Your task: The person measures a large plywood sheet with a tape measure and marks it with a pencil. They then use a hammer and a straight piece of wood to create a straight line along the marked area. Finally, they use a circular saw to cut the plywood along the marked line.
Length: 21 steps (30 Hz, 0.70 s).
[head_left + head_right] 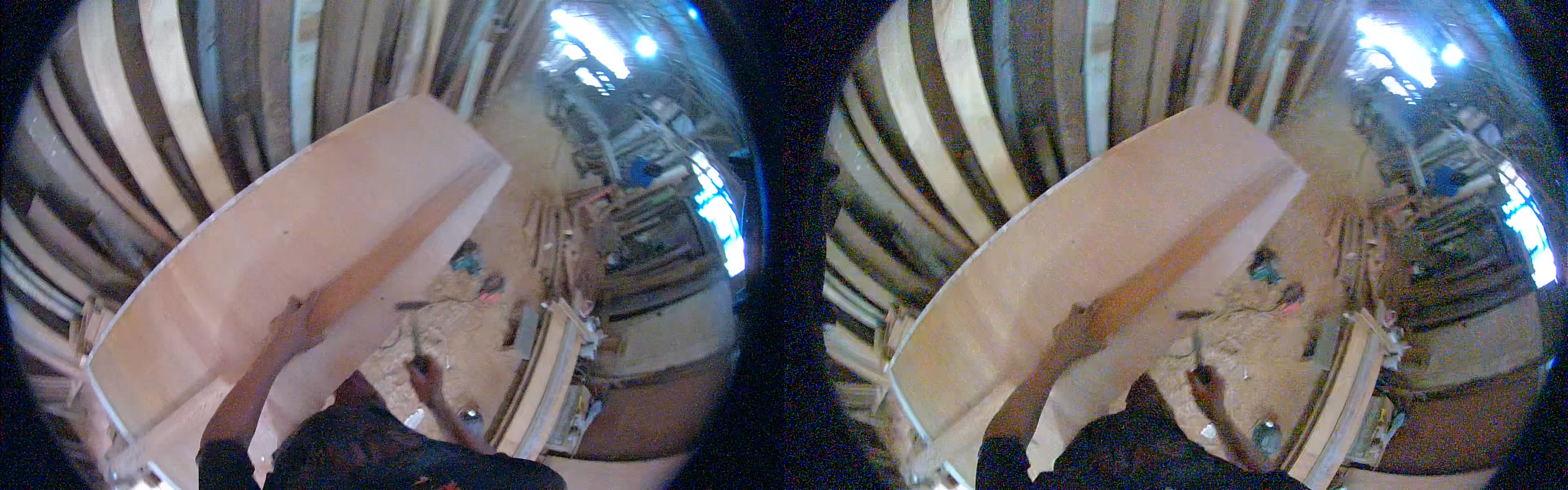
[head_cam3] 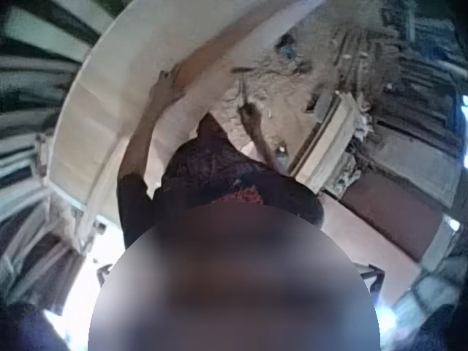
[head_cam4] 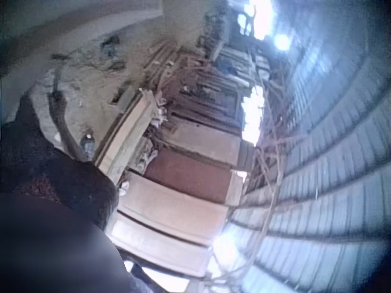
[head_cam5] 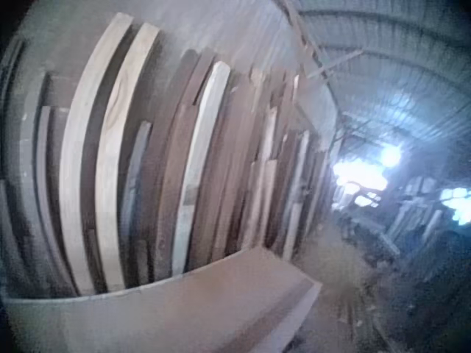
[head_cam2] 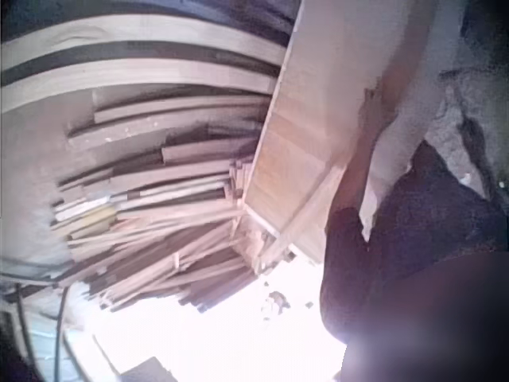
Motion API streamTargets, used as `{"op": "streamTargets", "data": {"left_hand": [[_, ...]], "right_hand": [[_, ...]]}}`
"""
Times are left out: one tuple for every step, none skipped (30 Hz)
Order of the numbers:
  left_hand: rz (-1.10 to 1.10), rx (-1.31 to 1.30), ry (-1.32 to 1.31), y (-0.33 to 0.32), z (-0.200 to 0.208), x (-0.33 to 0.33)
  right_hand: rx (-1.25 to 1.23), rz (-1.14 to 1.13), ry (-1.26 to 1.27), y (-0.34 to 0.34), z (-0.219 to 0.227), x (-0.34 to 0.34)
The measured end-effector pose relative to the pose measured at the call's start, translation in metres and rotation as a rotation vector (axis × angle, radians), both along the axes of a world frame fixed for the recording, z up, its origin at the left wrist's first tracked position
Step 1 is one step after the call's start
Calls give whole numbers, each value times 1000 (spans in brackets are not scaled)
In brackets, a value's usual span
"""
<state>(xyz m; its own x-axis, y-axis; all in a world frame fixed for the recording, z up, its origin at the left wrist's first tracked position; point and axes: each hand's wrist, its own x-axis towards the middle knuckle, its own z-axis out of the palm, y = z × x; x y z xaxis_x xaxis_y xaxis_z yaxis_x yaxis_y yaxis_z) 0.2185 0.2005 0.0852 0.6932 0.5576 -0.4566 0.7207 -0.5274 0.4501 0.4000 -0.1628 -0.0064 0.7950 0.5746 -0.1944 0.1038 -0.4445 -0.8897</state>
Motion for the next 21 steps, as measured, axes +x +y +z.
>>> {"op": "streamTargets", "data": {"left_hand": [[-88,-29,-13,3,-5,19],[-75,25,-44,5,-12,36],[-33,-4,-216,6,-17,56],[15,-126,-224,8,-19,72],[7,-54,-242,3,-18,80],[-22,41,-235,-8,-15,89],[-47,137,-224,-18,-11,93],[-52,209,-216,-30,-6,92],[-17,242,-226,-40,-2,89],[35,234,-244,-53,4,82],[141,202,-282,-60,8,73],[240,158,-324,-66,7,66],[323,124,-388,-80,12,49],[409,126,-405,-85,10,35],[491,124,-430,-94,7,17],[575,138,-466,-106,3,0],[657,189,-458,-117,-1,-20],[731,269,-448,-126,-4,-37],[788,265,-404,-134,-6,-52],[831,322,-426,-139,-8,-69],[862,308,-403,-143,-11,-94]], "right_hand": [[-54,79,-254,-1,-13,29],[-23,108,-403,3,-27,56],[94,73,-326,6,-37,82],[202,94,-374,12,-42,102],[230,86,-315,20,-41,116],[134,31,-264,25,-27,130],[64,-12,-241,36,-5,147],[-42,-67,-94,54,26,171],[22,-36,-252,79,38,165],[95,-24,-323,104,55,155],[-17,112,-161,132,72,152],[33,225,-115,159,83,149],[-74,282,-118,190,101,142],[-2,365,-190,219,105,129],[30,420,-294,239,109,112],[27,571,-277,258,112,99],[-14,695,-294,280,115,85],[1,830,-310,297,114,74],[-78,841,-373,311,110,61],[-109,865,-445,328,102,45],[-134,881,-539,344,91,30]]}}
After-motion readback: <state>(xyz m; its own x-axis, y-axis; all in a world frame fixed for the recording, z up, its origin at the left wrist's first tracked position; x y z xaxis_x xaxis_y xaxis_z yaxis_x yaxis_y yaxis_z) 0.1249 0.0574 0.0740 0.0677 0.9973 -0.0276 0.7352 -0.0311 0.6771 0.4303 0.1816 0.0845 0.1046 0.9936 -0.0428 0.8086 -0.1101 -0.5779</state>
